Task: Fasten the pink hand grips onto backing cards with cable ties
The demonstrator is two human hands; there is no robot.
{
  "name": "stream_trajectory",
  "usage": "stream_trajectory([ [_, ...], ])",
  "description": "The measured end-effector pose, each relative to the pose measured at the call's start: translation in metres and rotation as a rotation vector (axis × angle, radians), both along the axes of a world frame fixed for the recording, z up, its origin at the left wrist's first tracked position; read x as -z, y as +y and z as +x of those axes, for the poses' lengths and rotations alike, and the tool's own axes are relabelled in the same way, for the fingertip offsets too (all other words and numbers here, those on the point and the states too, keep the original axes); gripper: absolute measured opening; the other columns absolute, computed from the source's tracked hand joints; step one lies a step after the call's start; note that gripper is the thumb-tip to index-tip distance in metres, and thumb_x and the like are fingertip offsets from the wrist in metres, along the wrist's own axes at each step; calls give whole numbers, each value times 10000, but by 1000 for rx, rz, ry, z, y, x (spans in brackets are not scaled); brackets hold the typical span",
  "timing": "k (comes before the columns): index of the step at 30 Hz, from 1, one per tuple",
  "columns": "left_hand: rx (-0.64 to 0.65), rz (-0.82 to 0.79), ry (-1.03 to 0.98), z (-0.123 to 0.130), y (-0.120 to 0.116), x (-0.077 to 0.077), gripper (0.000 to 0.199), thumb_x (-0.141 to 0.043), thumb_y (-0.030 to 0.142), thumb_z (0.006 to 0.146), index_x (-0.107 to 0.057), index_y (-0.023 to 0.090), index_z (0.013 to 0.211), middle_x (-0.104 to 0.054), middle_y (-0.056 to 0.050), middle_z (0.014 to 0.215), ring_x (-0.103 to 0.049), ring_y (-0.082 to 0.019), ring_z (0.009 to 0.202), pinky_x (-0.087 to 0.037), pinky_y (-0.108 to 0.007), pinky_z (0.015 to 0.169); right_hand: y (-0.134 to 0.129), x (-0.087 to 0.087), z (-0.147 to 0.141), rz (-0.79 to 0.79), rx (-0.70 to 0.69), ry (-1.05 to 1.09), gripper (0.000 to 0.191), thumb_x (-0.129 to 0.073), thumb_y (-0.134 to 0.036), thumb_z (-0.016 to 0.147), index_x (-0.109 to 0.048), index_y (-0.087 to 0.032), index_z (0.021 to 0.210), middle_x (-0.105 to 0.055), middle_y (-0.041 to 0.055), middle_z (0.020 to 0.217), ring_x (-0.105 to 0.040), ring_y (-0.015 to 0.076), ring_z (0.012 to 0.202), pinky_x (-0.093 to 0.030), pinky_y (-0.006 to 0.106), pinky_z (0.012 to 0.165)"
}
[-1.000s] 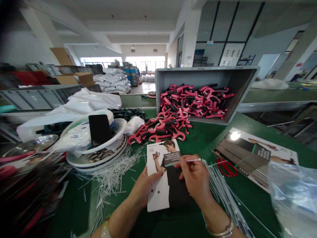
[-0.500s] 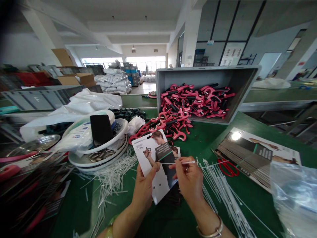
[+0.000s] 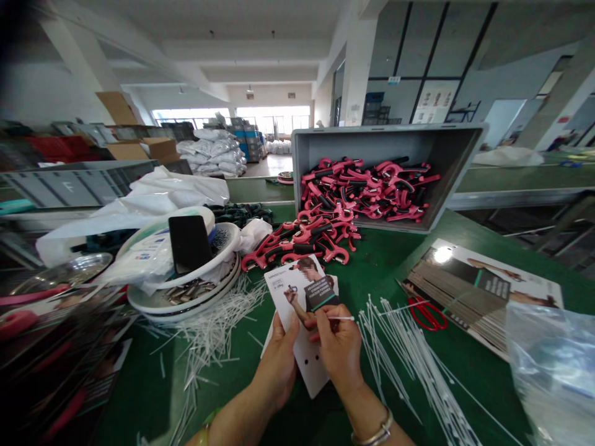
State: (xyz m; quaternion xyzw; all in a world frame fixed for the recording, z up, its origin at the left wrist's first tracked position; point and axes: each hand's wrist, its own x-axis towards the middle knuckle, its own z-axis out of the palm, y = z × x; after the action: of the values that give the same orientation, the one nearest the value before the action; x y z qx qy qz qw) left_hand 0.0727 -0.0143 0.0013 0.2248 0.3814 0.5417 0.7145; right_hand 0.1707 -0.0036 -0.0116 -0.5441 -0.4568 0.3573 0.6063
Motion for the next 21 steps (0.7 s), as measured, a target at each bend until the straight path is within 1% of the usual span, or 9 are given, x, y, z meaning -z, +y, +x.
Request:
stream_trajectory([
  [3,33,-24,-53,-2,2,3,725,-633,459,761,-245,308,1354,-623,-62,1139,-633,-210,950,-472,-304,820,-6,-1,11,77,-44,-254,243,-534,-394,841,-512,-195,705,-636,37,771,-569,108,478,-486,244,460],
  [5,64,-59,-81,-5,4,7,739,-622,450,774,-215,304,1373,-608,-82,1171,-628,-226,983,-473,-330,836,-9,-4,22,182,-65,-457,219,-513,-353,859,-542,-196,709,-634,40,758,-589,125,552,-494,251,521],
  [7,77,-93,-82,-6,6,9,754,-614,458,778,-195,303,1386,-602,-95,1182,-630,-238,984,-482,-347,823,-10,-8,32,315,-89,-645,185,-508,-294,863,-567,-198,717,-643,48,753,-615,151,666,-503,272,612],
  [10,80,-79,-50,-7,6,6,761,-652,454,747,-250,295,1373,-644,-82,1088,-648,-238,917,-494,-345,776,-11,-13,44,488,-149,-848,158,-491,-220,864,-596,-203,746,-666,56,777,-621,163,736,-502,292,665],
  [12,109,-45,-28,-6,5,3,795,-727,403,684,-313,267,1349,-673,-68,990,-653,-228,851,-492,-338,761,-11,-14,48,553,-184,-958,165,-477,-179,864,-617,-201,780,-678,61,805,-619,165,758,-502,293,674],
  [14,127,-20,-9,-5,3,1,830,-783,341,620,-362,232,1327,-685,-59,910,-649,-214,789,-483,-324,745,-10,-14,49,571,-205,-1047,192,-460,-151,866,-636,-198,807,-683,66,831,-615,167,783,-501,292,682],
  [16,125,-7,5,-5,2,1,811,-798,306,592,-413,203,1298,-687,-51,848,-638,-198,725,-473,-306,708,-8,-14,49,557,-217,-1109,213,-448,-151,873,-652,-198,833,-684,70,850,-611,168,799,-498,288,685],
  [19,136,16,17,-7,4,3,682,-788,276,586,-508,176,1200,-673,-35,781,-607,-168,635,-453,-283,641,-8,-16,49,515,-205,-1171,219,-460,-197,881,-672,-205,826,-677,69,834,-606,171,770,-491,286,652],
  [21,151,48,-1,-10,7,3,528,-775,256,591,-571,164,1069,-649,-21,755,-590,-156,623,-449,-277,626,-8,-20,53,487,-232,-1188,185,-501,-234,864,-682,-213,836,-670,67,846,-605,180,767,-492,295,637],
])
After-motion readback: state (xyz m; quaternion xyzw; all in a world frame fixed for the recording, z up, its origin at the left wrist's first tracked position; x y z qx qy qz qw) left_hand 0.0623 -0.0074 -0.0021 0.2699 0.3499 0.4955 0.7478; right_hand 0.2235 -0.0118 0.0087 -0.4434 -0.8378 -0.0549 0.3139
